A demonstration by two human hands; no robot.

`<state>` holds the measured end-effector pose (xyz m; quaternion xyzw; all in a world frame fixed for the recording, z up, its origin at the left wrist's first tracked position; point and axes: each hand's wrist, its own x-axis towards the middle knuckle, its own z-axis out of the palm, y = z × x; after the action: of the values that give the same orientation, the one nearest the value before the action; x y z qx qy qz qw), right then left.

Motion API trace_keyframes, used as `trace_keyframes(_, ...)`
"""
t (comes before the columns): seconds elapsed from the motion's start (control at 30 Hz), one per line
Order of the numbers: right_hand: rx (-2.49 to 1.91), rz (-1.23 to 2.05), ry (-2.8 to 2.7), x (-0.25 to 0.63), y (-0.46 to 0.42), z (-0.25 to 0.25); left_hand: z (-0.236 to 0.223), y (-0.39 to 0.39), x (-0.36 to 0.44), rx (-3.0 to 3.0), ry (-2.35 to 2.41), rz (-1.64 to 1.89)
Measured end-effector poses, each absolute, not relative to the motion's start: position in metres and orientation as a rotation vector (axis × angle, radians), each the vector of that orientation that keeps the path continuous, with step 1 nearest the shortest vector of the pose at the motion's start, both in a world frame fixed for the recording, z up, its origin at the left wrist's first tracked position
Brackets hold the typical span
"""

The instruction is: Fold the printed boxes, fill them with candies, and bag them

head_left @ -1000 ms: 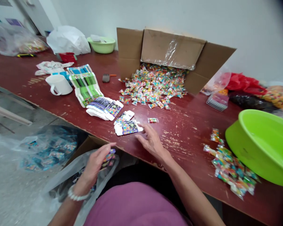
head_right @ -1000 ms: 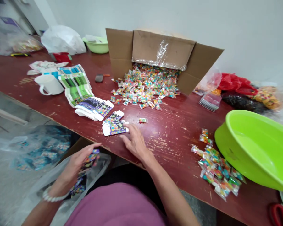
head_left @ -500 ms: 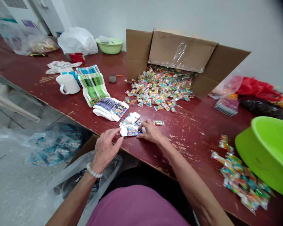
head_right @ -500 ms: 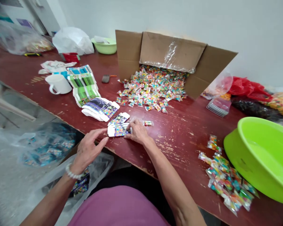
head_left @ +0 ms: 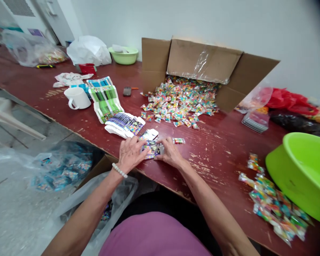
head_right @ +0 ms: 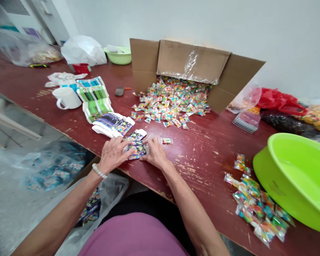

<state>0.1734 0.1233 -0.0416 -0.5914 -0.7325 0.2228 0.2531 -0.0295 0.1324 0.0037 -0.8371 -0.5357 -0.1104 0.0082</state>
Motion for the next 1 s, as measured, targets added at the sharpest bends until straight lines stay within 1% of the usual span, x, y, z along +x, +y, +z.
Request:
trace_keyframes(0.17,-1.519,0.471,-1.996,0.175,0.105,-0.043,0.009,0.126,-0.034,-2.839,-1.777,-0.469)
trace_keyframes(0.3,-1.407,0.41,-2.009,0.179,0.093,-0.049,0.005,0.121,-0.035,-2.931,-1.939,-0.737)
trace_keyframes(0.4,-1.354,0.337,-2.009,0.181,0.086,-0.055,0.002,0.12,-0.034,-3.097,-2.148,-0.921)
trace_keyframes(0.47,-1.335,0.3,-2.01,0.182,0.082,-0.058,0.002,0.12,-0.033,-3.193,-2.343,-0.961)
trace_keyframes(0.6,-1.329,0.268,-2.001,0.181,0.074,-0.059,0.003,0.12,-0.032,-3.262,-2.736,-1.01)
trace_keyframes(0.67,-1.348,0.259,-1.974,0.181,0.072,-0.06,0.004,0.122,-0.032,-3.277,-2.841,-1.002)
trace_keyframes(0.73,-1.37,0.251,-1.947,0.18,0.07,-0.061,0.005,0.124,-0.033,-3.317,-2.862,-0.94)
trace_keyframes(0.9,-1.387,0.226,-1.951,0.18,0.069,-0.063,0.005,0.132,-0.032,-3.435,-2.809,-0.646)
trace_keyframes(0.97,-1.386,0.222,-1.955,0.179,0.069,-0.064,0.005,0.134,-0.031,-3.455,-2.706,-0.648)
trace_keyframes(1.0,-1.384,0.224,-1.952,0.179,0.069,-0.064,0.005,0.135,-0.029,-3.446,-2.641,-0.72)
